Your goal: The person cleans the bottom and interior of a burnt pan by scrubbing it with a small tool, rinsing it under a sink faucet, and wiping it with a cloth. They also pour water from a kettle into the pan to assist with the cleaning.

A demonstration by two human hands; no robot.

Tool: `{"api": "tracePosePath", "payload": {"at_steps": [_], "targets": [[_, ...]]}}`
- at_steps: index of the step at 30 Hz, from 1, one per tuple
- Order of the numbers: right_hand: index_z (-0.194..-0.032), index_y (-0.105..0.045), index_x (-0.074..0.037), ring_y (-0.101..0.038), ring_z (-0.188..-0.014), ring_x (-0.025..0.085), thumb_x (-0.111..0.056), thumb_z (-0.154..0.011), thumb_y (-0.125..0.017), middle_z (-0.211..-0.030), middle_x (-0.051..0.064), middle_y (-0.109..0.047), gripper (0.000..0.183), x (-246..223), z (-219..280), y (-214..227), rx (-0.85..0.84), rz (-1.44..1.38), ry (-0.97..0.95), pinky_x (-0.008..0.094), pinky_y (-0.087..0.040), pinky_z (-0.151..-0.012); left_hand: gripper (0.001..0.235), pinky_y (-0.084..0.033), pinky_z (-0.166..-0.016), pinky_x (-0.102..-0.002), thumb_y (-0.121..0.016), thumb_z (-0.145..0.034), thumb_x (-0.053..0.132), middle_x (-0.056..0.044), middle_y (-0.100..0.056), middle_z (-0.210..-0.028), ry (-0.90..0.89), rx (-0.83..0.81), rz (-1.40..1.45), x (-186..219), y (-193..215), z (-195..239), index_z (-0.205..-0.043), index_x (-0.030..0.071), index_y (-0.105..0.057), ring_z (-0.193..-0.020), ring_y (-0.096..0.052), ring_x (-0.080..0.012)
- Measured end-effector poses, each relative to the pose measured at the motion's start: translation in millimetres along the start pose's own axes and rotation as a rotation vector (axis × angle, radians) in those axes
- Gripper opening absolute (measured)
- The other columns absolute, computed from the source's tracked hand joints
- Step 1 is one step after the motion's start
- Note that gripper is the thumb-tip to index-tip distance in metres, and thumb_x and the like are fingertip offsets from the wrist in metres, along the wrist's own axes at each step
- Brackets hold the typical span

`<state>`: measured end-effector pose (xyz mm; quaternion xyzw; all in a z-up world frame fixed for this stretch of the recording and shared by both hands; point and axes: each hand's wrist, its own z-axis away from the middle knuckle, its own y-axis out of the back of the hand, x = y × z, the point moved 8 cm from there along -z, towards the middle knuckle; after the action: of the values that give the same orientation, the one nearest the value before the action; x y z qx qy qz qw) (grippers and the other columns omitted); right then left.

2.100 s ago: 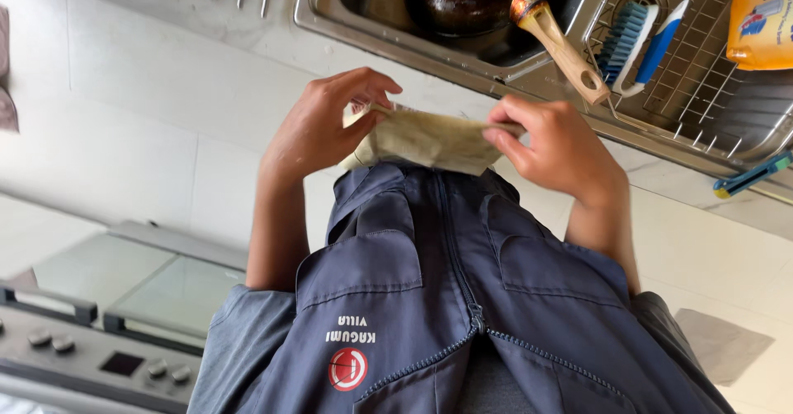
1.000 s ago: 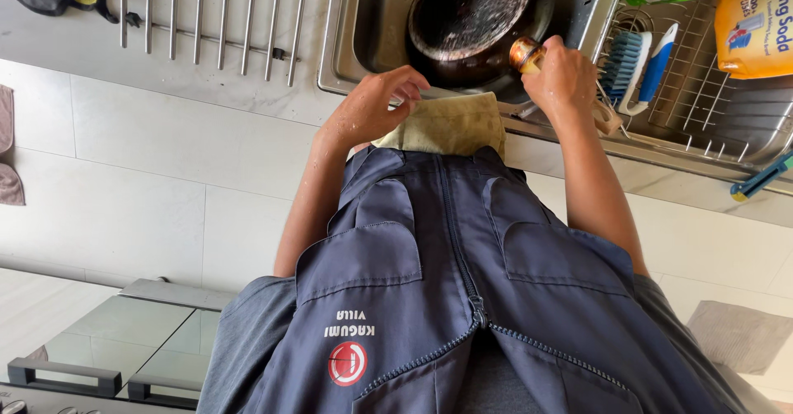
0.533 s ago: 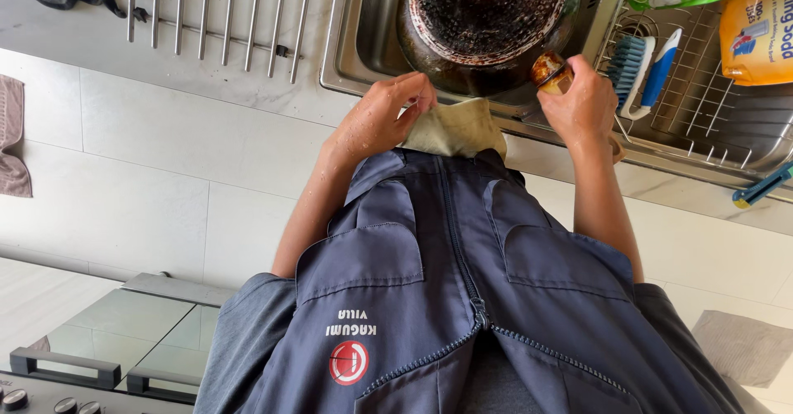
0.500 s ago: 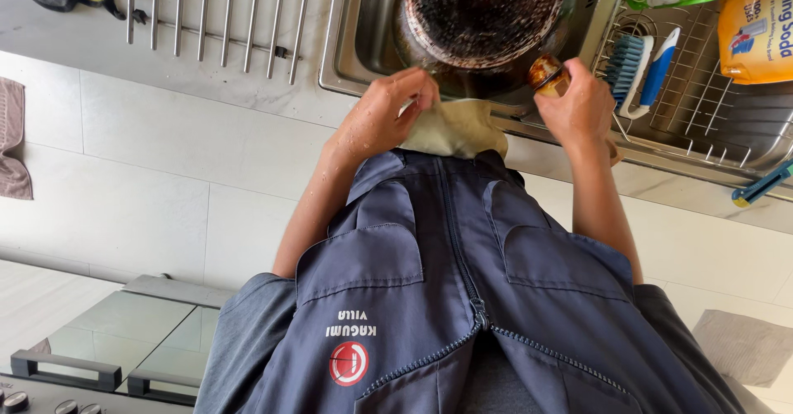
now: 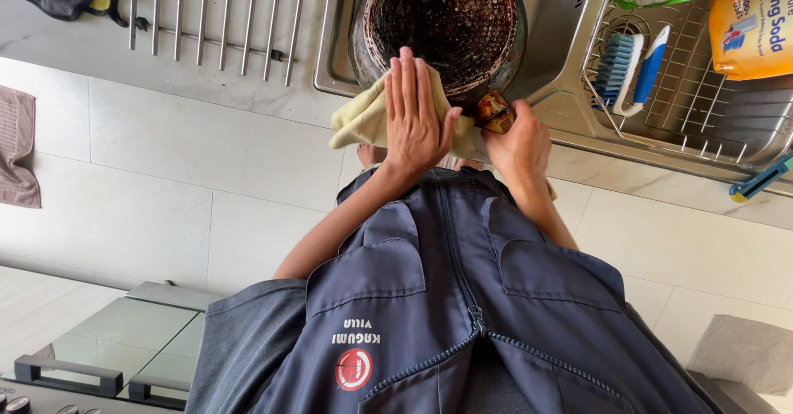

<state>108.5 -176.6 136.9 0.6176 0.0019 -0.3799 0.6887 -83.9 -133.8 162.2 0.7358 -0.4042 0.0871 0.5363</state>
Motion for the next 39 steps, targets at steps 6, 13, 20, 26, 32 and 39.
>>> {"api": "tracePosePath", "payload": {"at_steps": [6,13,20,26,32,39], "targets": [[-0.115,-0.063,-0.005,-0.069,-0.094,0.047,-0.019,-0.081,-0.077,-0.097,0.022,-0.074,0.039,-5,16,-7,-0.005,-0.077,0.052,0.052,-0.053,-0.078,0.061,-0.016,-0.134,-0.054,-0.041,-0.110,0.025,-0.024,-0.023,-0.170,0.038,0.013,-0.094,-21,-24,7,-0.160,-0.006,-0.028,-0.161,-0.021,-0.0403],[-0.115,-0.064,-0.003,-0.069,-0.093,0.046,-0.016,-0.082,-0.079,-0.096,0.024,-0.074,0.040,-13,33,0,0.028,-0.190,0.162,0.051,-0.054,-0.077,0.054,-0.020,-0.134,-0.051,-0.033,-0.109,0.021,-0.017,-0.033,-0.167,-0.013,0.201,-0.009,-27,-9,16,-0.159,0.000,-0.035,-0.160,-0.029,-0.0347],[-0.110,-0.064,0.001,-0.069,-0.093,0.047,-0.006,-0.080,-0.072,-0.095,0.025,-0.072,0.031,8,30,8,0.032,-0.175,0.309,0.048,-0.055,-0.078,0.050,-0.019,-0.137,-0.044,-0.028,-0.119,0.030,-0.013,-0.033,-0.171,0.145,0.282,0.349,-89,14,-10,-0.163,0.008,-0.036,-0.161,-0.025,-0.0262],[-0.111,-0.063,0.003,-0.070,-0.095,0.046,-0.004,-0.080,-0.070,-0.096,0.025,-0.070,0.032,23,39,24,0.020,-0.231,0.415,0.045,-0.056,-0.082,0.054,-0.038,-0.130,-0.040,-0.037,-0.117,0.039,-0.017,-0.058,-0.157,0.264,0.136,0.686,-148,14,-56,-0.155,0.003,-0.052,-0.152,-0.050,-0.0287],[-0.107,-0.066,0.003,-0.070,-0.095,0.044,-0.004,-0.084,-0.070,-0.098,0.024,-0.071,0.025,35,34,29,0.037,-0.211,0.448,0.045,-0.056,-0.084,0.061,-0.046,-0.118,-0.038,-0.037,-0.110,0.048,-0.017,-0.066,-0.142,0.449,-0.013,0.682,-158,1,-76,-0.154,0.008,-0.053,-0.133,-0.059,-0.0311],[-0.087,-0.069,-0.002,-0.070,-0.071,0.041,-0.018,-0.080,-0.084,-0.078,0.021,-0.069,0.023,40,15,40,0.093,0.013,0.425,0.046,-0.055,-0.067,0.069,-0.034,-0.124,-0.044,-0.039,-0.108,0.056,-0.018,-0.051,-0.158,0.519,-0.066,0.695,-132,8,-47,-0.156,0.007,-0.047,-0.150,-0.046,-0.0323]]}}
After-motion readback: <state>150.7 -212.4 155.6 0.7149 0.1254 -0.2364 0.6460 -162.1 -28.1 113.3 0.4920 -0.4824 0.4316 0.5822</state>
